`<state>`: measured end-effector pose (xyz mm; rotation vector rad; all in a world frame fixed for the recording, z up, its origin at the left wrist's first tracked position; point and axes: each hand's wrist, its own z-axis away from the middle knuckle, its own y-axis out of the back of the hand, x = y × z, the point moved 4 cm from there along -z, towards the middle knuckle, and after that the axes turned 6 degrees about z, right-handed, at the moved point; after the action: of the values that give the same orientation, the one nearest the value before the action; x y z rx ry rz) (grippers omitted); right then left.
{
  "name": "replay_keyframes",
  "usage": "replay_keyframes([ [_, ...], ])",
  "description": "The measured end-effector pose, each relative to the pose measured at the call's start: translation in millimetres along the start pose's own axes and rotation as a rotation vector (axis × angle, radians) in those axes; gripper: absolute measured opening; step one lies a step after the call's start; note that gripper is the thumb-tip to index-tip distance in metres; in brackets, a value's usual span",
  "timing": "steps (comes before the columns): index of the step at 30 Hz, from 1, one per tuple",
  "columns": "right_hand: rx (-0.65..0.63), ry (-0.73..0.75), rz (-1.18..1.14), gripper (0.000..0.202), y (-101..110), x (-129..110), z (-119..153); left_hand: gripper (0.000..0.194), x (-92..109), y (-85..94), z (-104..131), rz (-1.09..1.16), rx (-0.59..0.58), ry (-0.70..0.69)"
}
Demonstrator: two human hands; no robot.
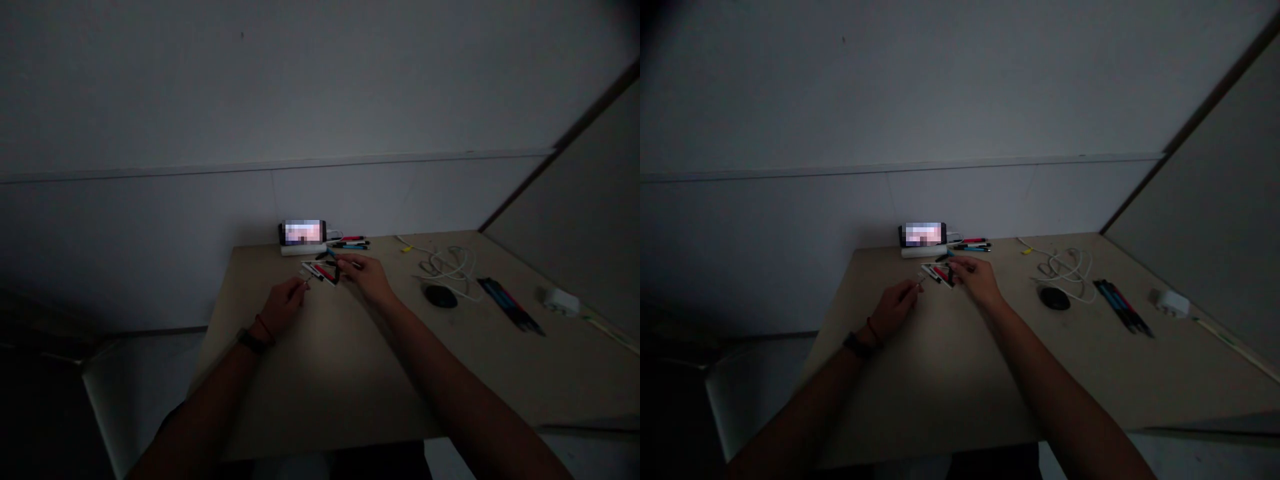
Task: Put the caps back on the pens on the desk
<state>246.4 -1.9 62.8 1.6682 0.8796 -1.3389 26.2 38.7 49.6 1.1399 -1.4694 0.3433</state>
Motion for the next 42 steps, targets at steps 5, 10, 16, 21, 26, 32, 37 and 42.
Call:
replay_keyframes([
  [5, 0.074, -0.107, -0.347, 0.039, -14.2, 10.6, 7.0, 0.034, -3.3, -1.2, -0.1, -0.002, -0.001, 0.009],
  [10, 0.054, -0.114, -0.464, 0.038, -24.4, 16.7, 11.6, 0.032, -1.1, -1.0, 0.6, -0.009, -0.005, -0.007],
  [16, 0.077, -0.068, -0.484, 0.038, -29.4, 13.6, 16.2, 0.032, -3.8, -2.6, 0.6, 0.0, -0.028, -0.005],
  [21, 0.086, -0.055, -0.493, 0.036, -29.3, 11.1, 17.5, 0.032, -5.0, -2.7, 0.0, -0.021, -0.037, -0.014],
  [26, 0.071, -0.054, -0.5, 0.038, -31.0, 9.2, 19.1, 0.033, -1.0, -1.9, 0.0, -0.031, -0.04, -0.014],
  [32, 0.11, -0.065, -0.457, 0.041, -29.8, 9.1, 20.5, 0.034, -1.6, -2.4, 0.0, -0.006, -0.043, -0.003],
  [37, 0.084, -0.064, -0.409, 0.043, -29.4, 8.5, 21.8, 0.036, -2.1, -1.8, 0.3, 0.014, -0.02, 0.003],
  [42, 0.044, -0.059, -0.335, 0.042, -32.6, 10.3, 22.2, 0.034, -4.3, -1.7, 0.5, 0.022, -0.008, -0.013],
])
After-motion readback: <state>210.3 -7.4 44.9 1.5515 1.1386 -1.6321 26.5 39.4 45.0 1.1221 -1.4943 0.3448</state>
